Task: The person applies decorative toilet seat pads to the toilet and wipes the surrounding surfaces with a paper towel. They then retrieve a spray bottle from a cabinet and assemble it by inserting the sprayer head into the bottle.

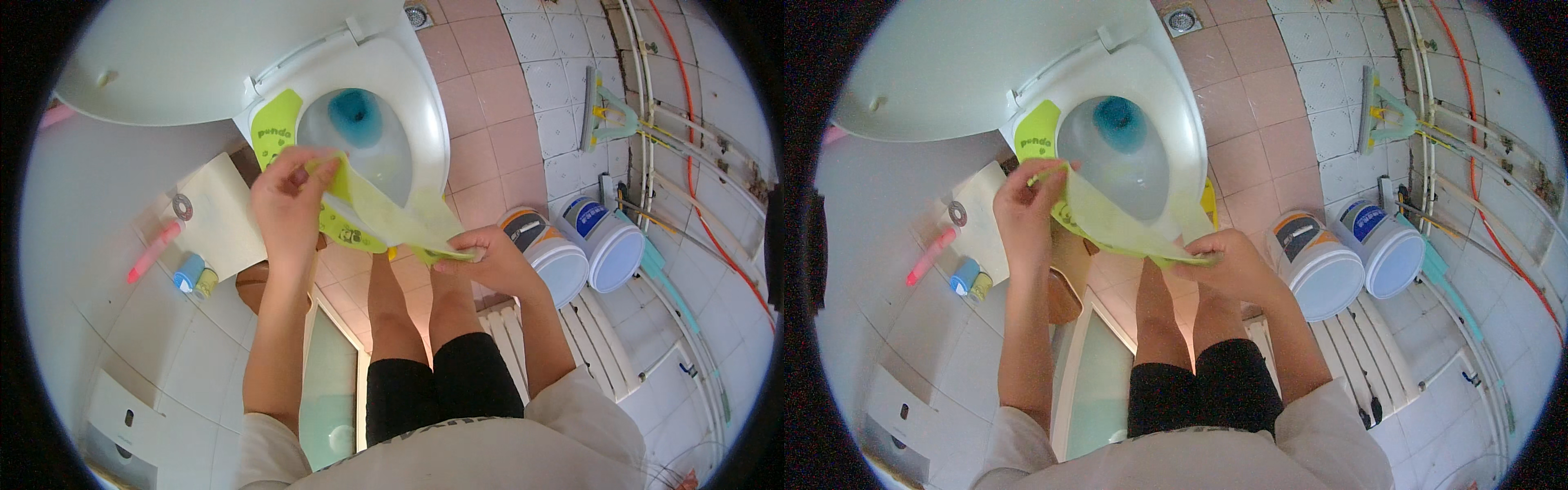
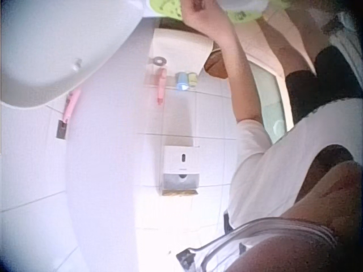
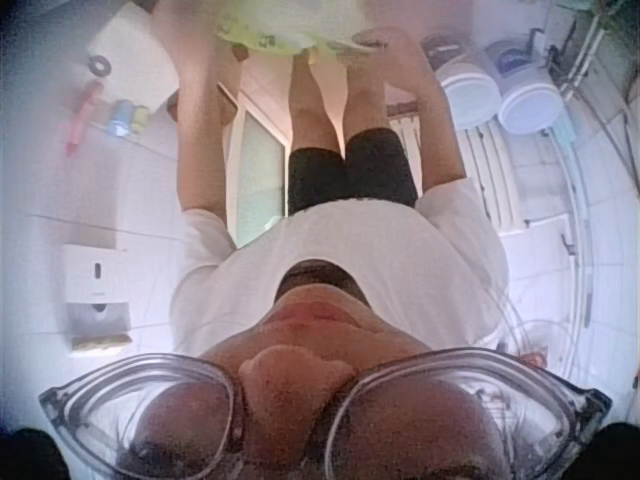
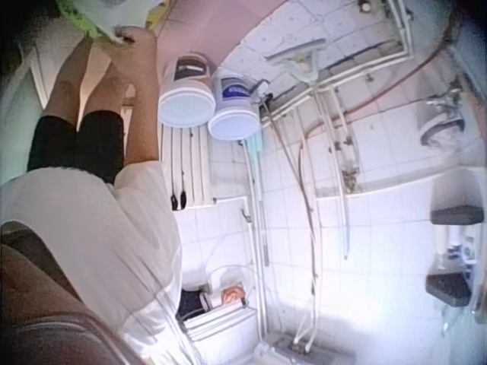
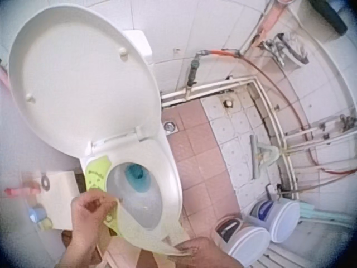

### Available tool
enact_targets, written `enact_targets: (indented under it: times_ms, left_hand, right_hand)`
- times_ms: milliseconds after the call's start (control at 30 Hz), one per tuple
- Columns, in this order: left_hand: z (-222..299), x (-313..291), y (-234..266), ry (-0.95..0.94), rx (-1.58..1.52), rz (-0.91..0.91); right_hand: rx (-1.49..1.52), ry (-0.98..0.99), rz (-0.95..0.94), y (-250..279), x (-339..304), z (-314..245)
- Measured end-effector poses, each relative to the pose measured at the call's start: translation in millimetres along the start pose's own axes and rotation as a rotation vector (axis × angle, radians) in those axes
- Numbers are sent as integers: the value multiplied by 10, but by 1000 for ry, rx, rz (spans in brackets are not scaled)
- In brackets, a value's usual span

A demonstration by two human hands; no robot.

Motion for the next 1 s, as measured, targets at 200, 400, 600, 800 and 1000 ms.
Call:
enact_targets:
  times_ms: [200, 400, 600, 800, 1000]
  left_hand:
    - [10, 727, -208, 33, -320, 106]
    - [-219, 1261, -587, 5, -168, -5]
    - [-417, 1752, -777, -56, -240, -23]
    - [-700, 1830, -918, -63, -82, -67]
    - [-541, 1885, -863, -257, -114, 152]
  right_hand:
    - [368, -175, 184, 209, 82, 528]
    - [678, -11, 337, 225, 355, 628]
    - [580, 30, 503, 260, 636, 596]
    - [-79, -314, 400, 346, 767, 704]
    - [787, -15, 776, 386, 720, 639]
Point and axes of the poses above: each hand's wrist, its own x-axis towards the middle knuckle, its own y-axis out of the back of the hand, z = x × y, the point moved 5 cm from there along x, towards the middle knuckle, and after that the axes turned 2 degrees about -y, right-handed, at the moved point
